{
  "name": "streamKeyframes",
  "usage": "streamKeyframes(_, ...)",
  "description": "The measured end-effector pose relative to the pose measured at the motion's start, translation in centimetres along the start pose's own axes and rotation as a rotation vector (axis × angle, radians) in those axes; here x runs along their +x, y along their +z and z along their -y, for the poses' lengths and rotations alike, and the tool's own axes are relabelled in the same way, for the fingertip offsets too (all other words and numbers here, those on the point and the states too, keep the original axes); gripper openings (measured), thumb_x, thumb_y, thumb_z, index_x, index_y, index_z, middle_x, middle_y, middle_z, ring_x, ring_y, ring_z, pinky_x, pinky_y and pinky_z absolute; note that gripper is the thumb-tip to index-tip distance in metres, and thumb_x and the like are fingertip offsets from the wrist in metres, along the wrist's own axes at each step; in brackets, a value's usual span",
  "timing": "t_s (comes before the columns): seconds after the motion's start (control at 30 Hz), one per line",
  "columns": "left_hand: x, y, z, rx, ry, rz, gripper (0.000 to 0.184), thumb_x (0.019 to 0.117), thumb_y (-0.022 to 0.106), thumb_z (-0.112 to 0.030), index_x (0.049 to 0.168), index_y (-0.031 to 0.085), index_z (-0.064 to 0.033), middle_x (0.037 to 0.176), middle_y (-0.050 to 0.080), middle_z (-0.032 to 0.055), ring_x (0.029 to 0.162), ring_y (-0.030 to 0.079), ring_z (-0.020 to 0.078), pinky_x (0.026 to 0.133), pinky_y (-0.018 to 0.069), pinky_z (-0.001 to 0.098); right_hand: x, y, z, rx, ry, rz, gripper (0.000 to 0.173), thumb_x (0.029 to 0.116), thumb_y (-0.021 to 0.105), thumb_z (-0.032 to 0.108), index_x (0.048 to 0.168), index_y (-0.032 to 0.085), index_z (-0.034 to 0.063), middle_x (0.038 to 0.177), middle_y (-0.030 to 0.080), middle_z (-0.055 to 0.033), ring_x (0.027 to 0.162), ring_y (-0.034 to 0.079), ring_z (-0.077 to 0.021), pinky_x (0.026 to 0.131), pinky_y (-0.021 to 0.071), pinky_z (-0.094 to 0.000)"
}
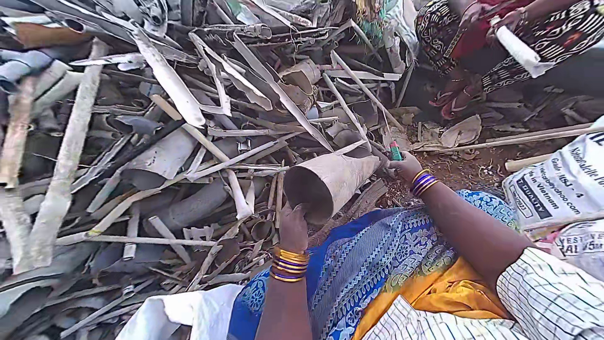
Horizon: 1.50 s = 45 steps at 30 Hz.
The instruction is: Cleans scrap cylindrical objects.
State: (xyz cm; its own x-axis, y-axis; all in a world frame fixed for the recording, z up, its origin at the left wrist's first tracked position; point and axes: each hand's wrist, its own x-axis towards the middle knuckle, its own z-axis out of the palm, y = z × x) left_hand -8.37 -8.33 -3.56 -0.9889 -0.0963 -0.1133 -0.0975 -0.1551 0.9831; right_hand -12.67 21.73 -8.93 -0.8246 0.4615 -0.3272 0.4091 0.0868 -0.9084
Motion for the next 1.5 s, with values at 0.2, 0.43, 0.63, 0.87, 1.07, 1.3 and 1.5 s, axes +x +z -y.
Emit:
streamKeyframes(0.2, 1.2, 2.6, 3.3, -0.017, -0.369, -0.035, 0.023, 0.109, 0.043, -0.011, 0.127, 0.05, 0.0011, 0.089, 0.068, 0.0177, 0.061, 0.069, 0.0229, 0.052, 0.0595, 0.0353, -3.6, -1.5, 0.9, -0.226, -0.04, 0.107, 0.033, 0.1043, 0.057, 0.018, 0.132, 0.057, -0.0003, 0.092, 0.06, -0.0132, 0.068, 0.055, -0.0166, 0.064, 0.0479, -0.0335)
streamKeyframes(0.43, 4.2, 1.4, 6.2, -0.375, -0.54, -0.416, 0.02, 0.1081, 0.033, -0.016, 0.1, 0.048, -0.0048, 0.072, 0.057, 0.0091, 0.056, 0.059, 0.0157, 0.055, 0.0548, 0.0284, -8.6, 2.7, 0.9, -0.751, -0.281, 0.491, 0.054, 0.1091, 0.047, 0.02, 0.157, 0.034, -0.0013, 0.145, 0.053, -0.0272, 0.134, 0.054, -0.037, 0.114, 0.0411, -0.0494)
streamKeyframes(0.63, 4.7, 0.5, 7.4, -0.344, -0.553, -0.453, 0.024, 0.1092, 0.03, -0.02, 0.104, 0.048, -0.0044, 0.078, 0.058, 0.0102, 0.059, 0.059, 0.0165, 0.057, 0.0546, 0.0291, -10.7, 7.2, -1.5, -0.993, -0.297, 0.793, 0.065, 0.1117, 0.04, 0.024, 0.165, 0.009, 0.0036, 0.153, 0.043, -0.0306, 0.131, 0.056, -0.0436, 0.108, 0.0455, -0.0562)
streamKeyframes(0.87, 5.6, 0.1, 8.7, -0.034, -0.591, -0.435, 0.049, 0.1128, 0.024, -0.035, 0.152, 0.035, -0.0071, 0.139, 0.051, 0.0237, 0.109, 0.061, 0.0324, 0.084, 0.053, 0.0467, -7.6, 7.4, -2.5, -0.937, -0.193, 0.753, 0.062, 0.1111, 0.041, 0.022, 0.163, 0.015, 0.0007, 0.141, 0.054, -0.0311, 0.131, 0.056, -0.0432, 0.11, 0.0436, -0.0568)
streamKeyframes(1.07, 6.1, 1.1, 8.8, -0.071, -0.512, -0.514, 0.047, 0.1122, 0.031, -0.028, 0.153, 0.034, -0.0037, 0.15, 0.042, 0.0263, 0.125, 0.056, 0.0383, 0.094, 0.0528, 0.0511, -5.2, 6.8, -3.3, -1.009, 0.01, 0.638, 0.063, 0.108, 0.042, 0.015, 0.16, 0.014, -0.0055, 0.144, 0.052, -0.0323, 0.134, 0.055, -0.0425, 0.111, 0.0432, -0.0557)
streamKeyframes(1.3, 6.2, 1.1, 8.2, -0.073, -0.519, -0.505, 0.045, 0.1119, 0.03, -0.026, 0.148, 0.039, -0.0008, 0.145, 0.044, 0.0254, 0.12, 0.057, 0.0347, 0.093, 0.0523, 0.046, -7.2, 7.5, -2.2, -0.906, -0.285, 0.735, 0.063, 0.1127, 0.037, 0.026, 0.166, 0.01, 0.0084, 0.143, 0.055, -0.0296, 0.131, 0.056, -0.0434, 0.11, 0.043, -0.0579)
streamKeyframes(1.5, 6.0, 0.6, 8.8, -0.081, -0.528, -0.487, 0.046, 0.1123, 0.028, -0.027, 0.15, 0.037, -0.0024, 0.149, 0.043, 0.0251, 0.123, 0.057, 0.0347, 0.093, 0.0524, 0.0458, -5.8, 7.4, -2.3, -0.934, -0.097, 0.687, 0.062, 0.1114, 0.039, 0.02, 0.163, 0.012, 0.0001, 0.143, 0.054, -0.0312, 0.133, 0.055, -0.0428, 0.111, 0.0424, -0.0555)
